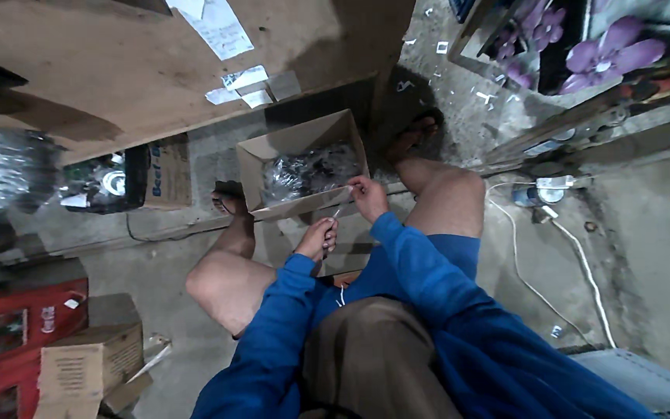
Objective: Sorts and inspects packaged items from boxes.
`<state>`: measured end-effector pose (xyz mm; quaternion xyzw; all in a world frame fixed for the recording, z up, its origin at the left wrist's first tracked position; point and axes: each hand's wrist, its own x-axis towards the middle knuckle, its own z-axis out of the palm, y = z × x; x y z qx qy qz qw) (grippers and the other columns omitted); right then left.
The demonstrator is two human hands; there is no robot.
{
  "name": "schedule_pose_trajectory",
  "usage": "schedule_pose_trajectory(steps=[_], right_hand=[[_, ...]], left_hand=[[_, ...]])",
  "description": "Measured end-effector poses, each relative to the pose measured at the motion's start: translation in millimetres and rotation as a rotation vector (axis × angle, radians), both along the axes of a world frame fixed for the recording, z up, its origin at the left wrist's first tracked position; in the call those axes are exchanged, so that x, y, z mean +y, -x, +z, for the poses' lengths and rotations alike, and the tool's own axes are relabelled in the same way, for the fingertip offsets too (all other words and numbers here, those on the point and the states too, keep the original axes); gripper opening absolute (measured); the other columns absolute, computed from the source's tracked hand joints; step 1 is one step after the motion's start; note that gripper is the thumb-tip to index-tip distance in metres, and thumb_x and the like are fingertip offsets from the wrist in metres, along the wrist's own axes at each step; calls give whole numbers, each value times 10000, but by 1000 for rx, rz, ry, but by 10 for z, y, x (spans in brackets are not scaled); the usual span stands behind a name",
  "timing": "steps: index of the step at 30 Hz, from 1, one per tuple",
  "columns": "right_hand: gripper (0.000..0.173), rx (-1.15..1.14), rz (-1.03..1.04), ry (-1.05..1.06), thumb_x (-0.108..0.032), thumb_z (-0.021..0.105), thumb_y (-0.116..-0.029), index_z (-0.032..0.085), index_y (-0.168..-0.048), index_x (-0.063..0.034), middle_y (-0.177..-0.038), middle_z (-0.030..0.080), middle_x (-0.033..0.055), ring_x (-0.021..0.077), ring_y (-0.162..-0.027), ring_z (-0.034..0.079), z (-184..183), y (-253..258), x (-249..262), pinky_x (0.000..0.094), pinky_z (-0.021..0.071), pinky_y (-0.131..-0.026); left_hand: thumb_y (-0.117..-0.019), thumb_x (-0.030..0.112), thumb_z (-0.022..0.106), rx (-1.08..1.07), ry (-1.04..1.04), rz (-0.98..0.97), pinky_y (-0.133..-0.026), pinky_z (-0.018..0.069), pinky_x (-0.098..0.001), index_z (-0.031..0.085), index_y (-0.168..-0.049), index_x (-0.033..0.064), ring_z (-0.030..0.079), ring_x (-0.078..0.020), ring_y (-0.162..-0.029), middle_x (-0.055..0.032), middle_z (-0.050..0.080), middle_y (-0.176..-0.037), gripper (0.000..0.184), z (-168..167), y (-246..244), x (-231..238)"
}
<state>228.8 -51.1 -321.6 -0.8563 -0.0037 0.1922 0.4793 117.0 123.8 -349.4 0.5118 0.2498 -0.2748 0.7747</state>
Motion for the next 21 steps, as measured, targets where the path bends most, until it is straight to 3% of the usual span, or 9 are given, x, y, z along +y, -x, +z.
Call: schedule_pose_trajectory(steps=[9, 13, 15, 18, 21], right_hand=[[238, -22, -189, -4, -215, 624, -1028, 693, -1225, -101, -1010, 748, 73, 192, -903, 724, 64, -186, -259, 443, 601, -860], [238, -40, -250, -53, -200, 638, -1019, 691, -1221, -86, -1011, 747, 83, 196, -903, 723, 66, -213, -317, 441, 597, -861], [239, -25, -254, -143, -205, 638, -1026, 683, -1221, -73, -1008, 745, 85, 186, -873, 723, 82, -169, -267, 406, 608, -821], [262, 94, -241, -443, -155, 651, -1016, 664, -1242, -24, -997, 737, 122, 200, -816, 725, 176, 4, -126, 373, 630, -750], [301, 331, -7, -705, -97, 605, -1027, 608, -1321, -32, -1025, 721, 134, 212, -820, 706, 269, 350, 32, 389, 612, -780]], left_hand=[[-1105, 276, 347, -2, 81, -88, -464, 426, -227, 556, -942, 126, 414, -78, -469, 45, 437, -632, 305, 57, 19, -16], [-1099, 251, 368, -79, -17, -168, -507, 472, -247, 578, -958, 85, 471, -93, -507, 20, 491, -663, 303, 18, 41, 12], [-1091, 226, 411, -134, -178, -169, -604, 536, -280, 639, -1031, 19, 576, -124, -608, -34, 605, -753, 314, -26, 43, 37], [-1095, 224, 460, -181, -454, -20, -884, 588, -392, 698, -1136, 3, 711, -201, -906, -109, 739, -990, 328, -136, 44, 113], [-1105, 251, 435, -219, -337, 345, -998, 538, -444, 660, -1270, 27, 678, -252, -1097, -133, 715, -1185, 358, -182, 13, 212]])
